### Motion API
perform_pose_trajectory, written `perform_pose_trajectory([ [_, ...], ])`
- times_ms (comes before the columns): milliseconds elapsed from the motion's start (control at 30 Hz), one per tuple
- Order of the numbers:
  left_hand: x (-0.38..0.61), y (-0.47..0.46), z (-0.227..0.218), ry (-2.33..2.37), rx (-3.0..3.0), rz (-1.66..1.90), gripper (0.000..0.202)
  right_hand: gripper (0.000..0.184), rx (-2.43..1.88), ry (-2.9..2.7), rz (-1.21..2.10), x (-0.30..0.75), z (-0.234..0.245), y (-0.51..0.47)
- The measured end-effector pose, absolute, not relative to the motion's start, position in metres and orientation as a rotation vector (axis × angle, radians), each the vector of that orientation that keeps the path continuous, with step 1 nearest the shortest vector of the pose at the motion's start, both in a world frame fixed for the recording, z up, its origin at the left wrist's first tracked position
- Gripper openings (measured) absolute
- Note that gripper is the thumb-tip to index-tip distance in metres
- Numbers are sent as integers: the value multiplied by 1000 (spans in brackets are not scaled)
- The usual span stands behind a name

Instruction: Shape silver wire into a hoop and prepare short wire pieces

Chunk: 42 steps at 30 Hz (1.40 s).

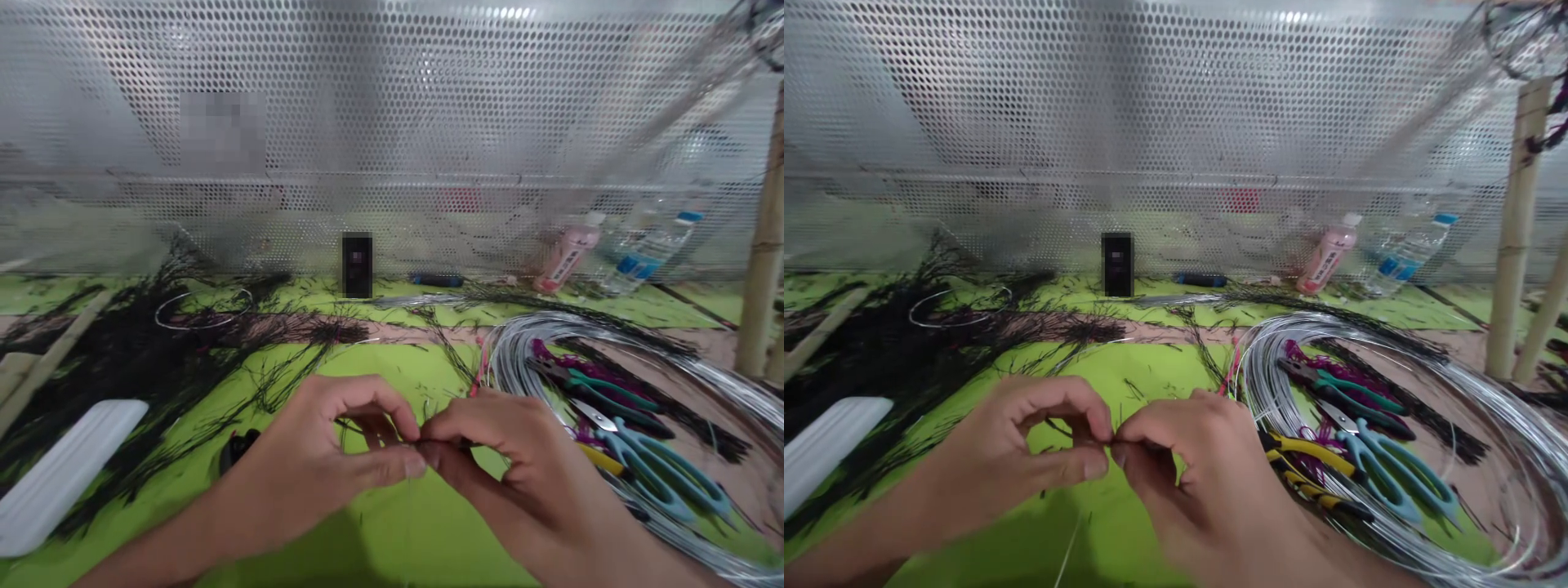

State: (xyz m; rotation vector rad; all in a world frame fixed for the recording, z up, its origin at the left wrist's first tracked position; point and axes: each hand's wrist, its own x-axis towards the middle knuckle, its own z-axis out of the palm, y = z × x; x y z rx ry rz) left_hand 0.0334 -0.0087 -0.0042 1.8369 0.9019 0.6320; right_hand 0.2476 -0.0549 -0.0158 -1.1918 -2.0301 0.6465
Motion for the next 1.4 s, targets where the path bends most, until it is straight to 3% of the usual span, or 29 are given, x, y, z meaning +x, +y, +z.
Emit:
perform_pose_trajectory([
  [200,34,-13,-11,914,2091,759,18,25,-1233,-2002,773,250,-16,-56],
  [367,29,-13,-24,736,2679,912,10,22,-1261,-1947,933,249,-16,-54],
  [500,28,-15,-30,657,3060,951,23,23,-1248,-1933,912,249,-13,-51],
  [667,31,-21,-25,856,2838,803,8,22,-1258,-2031,863,256,-7,-48],
  [800,30,-25,-12,912,2616,754,8,17,-1112,-2101,626,261,-6,-48],
  [900,28,-26,-7,920,2607,815,9,10,-943,-2102,204,264,-10,-47],
  [1033,29,-26,-4,905,2613,912,9,17,-689,-2166,-219,266,-17,-46],
  [1400,31,-21,0,825,2629,809,22,23,-589,-2273,-431,272,-21,-45],
])
